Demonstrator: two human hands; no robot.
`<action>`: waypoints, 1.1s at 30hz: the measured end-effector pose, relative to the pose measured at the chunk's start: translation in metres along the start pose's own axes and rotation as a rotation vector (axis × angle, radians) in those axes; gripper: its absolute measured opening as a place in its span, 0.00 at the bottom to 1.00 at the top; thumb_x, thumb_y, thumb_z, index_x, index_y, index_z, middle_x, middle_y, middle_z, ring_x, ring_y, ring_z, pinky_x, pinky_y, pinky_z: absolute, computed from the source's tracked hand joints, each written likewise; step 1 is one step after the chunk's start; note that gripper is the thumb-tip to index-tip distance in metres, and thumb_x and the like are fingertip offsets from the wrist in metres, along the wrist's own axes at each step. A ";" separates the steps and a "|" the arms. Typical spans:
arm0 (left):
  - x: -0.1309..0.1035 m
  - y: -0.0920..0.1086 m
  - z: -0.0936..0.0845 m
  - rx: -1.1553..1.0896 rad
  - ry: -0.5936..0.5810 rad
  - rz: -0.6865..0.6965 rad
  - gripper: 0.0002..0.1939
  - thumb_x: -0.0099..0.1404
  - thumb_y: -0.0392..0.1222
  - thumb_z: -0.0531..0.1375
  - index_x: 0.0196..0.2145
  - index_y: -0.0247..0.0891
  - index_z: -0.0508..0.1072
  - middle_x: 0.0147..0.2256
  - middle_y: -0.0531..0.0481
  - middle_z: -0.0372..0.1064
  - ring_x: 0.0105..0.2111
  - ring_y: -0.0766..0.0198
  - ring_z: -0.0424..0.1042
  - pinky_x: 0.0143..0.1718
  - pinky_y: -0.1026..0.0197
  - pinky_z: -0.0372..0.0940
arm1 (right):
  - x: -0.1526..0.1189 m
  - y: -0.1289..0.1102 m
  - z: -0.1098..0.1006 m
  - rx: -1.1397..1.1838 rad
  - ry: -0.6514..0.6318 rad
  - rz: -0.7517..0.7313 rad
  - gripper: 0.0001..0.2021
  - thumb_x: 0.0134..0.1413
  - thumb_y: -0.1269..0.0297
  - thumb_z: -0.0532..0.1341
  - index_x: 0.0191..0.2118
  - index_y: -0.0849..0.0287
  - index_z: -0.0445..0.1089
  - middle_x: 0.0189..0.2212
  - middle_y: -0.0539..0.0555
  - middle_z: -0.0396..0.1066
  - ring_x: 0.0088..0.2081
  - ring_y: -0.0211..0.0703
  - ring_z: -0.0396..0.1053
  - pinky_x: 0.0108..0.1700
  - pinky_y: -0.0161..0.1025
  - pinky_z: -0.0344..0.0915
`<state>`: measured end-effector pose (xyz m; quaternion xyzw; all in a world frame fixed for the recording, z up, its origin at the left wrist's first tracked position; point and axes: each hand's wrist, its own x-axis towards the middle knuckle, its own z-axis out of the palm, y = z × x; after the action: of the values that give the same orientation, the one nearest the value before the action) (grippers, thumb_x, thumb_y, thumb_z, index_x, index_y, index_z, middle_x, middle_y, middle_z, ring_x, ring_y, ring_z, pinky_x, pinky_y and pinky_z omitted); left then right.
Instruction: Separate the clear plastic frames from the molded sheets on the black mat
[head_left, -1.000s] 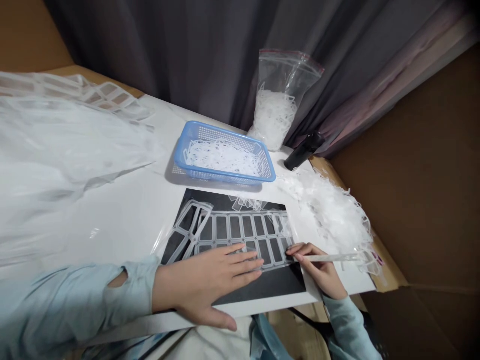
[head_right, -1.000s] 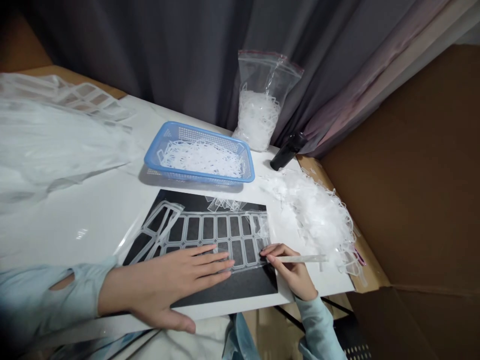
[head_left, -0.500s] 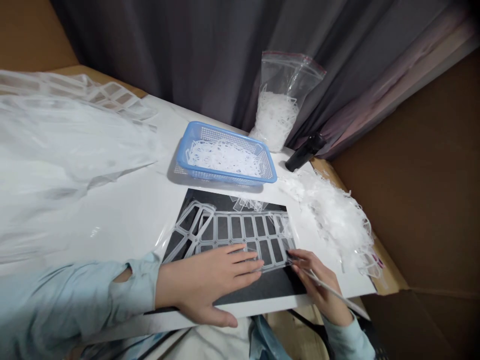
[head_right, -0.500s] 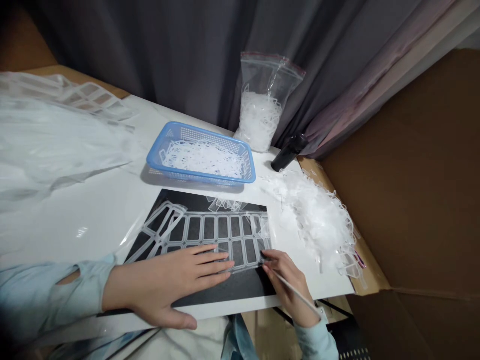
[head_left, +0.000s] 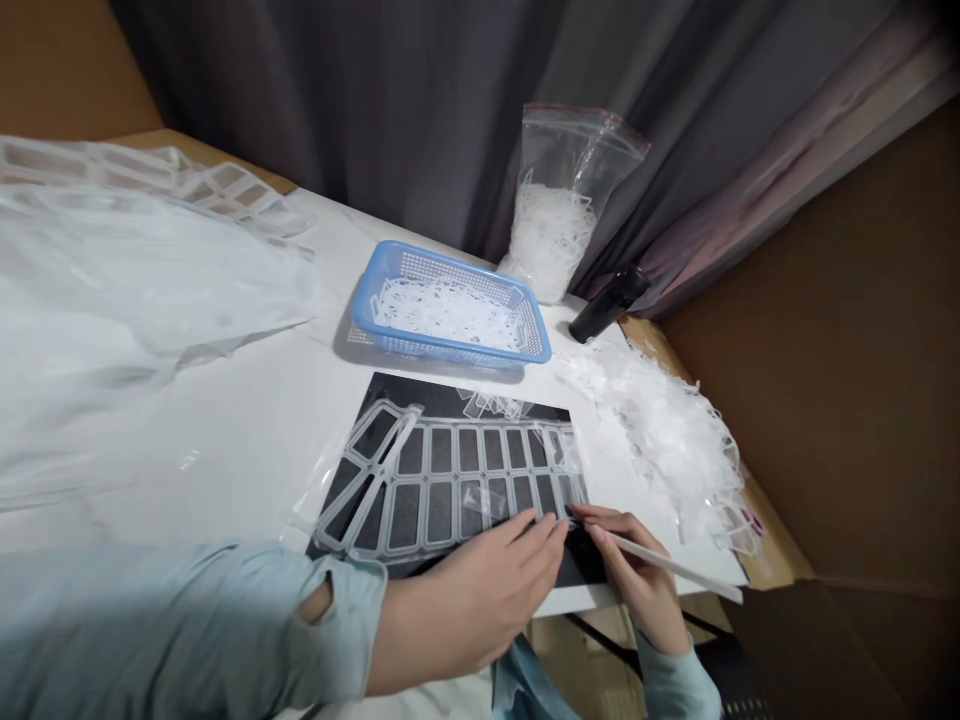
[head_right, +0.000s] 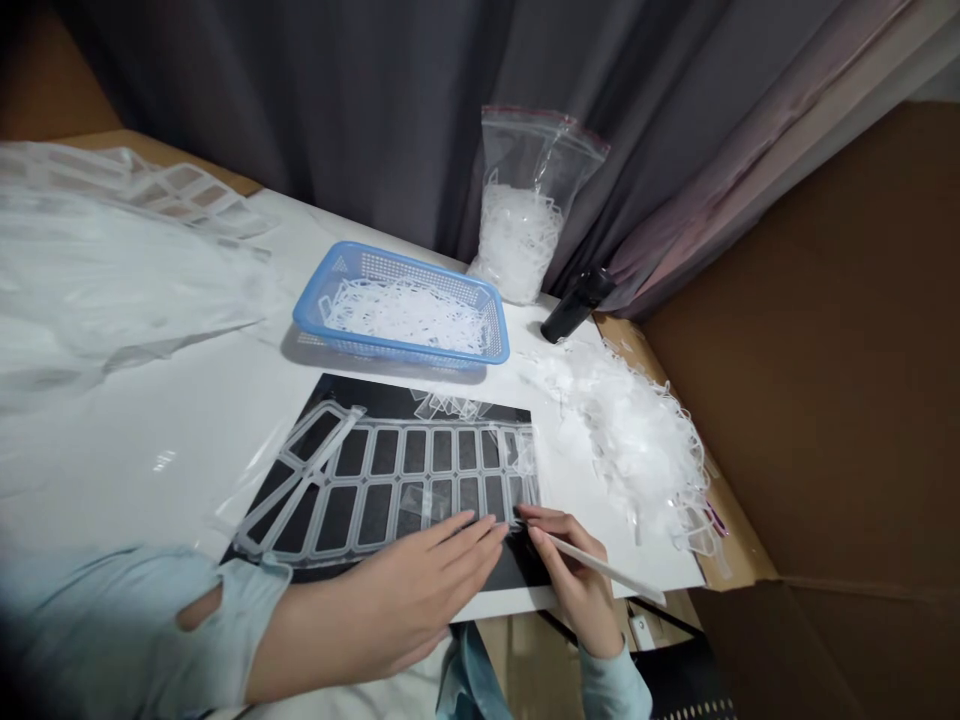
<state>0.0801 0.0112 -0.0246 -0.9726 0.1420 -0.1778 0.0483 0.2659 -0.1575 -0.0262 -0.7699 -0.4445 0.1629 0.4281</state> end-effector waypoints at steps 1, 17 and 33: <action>0.003 0.005 0.006 0.009 -0.002 -0.018 0.34 0.64 0.54 0.57 0.61 0.28 0.65 0.63 0.37 0.57 0.63 0.47 0.55 0.63 0.48 0.50 | 0.001 0.000 0.000 0.019 -0.005 0.003 0.07 0.63 0.61 0.60 0.39 0.56 0.74 0.46 0.58 0.77 0.50 0.50 0.75 0.53 0.46 0.72; 0.006 0.006 0.008 -0.071 -0.057 -0.033 0.31 0.69 0.52 0.52 0.62 0.29 0.61 0.64 0.41 0.56 0.54 0.53 0.59 0.48 0.52 0.57 | 0.015 0.002 -0.007 0.054 -0.172 -0.031 0.05 0.63 0.63 0.61 0.36 0.56 0.74 0.43 0.56 0.78 0.46 0.47 0.75 0.48 0.40 0.72; 0.008 -0.001 0.002 -0.166 -0.067 -0.066 0.31 0.64 0.53 0.55 0.58 0.29 0.65 0.60 0.40 0.61 0.49 0.52 0.59 0.47 0.53 0.54 | 0.009 -0.010 0.001 -0.247 -0.170 -0.375 0.09 0.62 0.73 0.60 0.44 0.55 0.73 0.48 0.60 0.76 0.49 0.50 0.73 0.49 0.47 0.74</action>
<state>0.0884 0.0097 -0.0233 -0.9828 0.1222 -0.1342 -0.0335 0.2649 -0.1471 -0.0169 -0.7039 -0.6307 0.0893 0.3143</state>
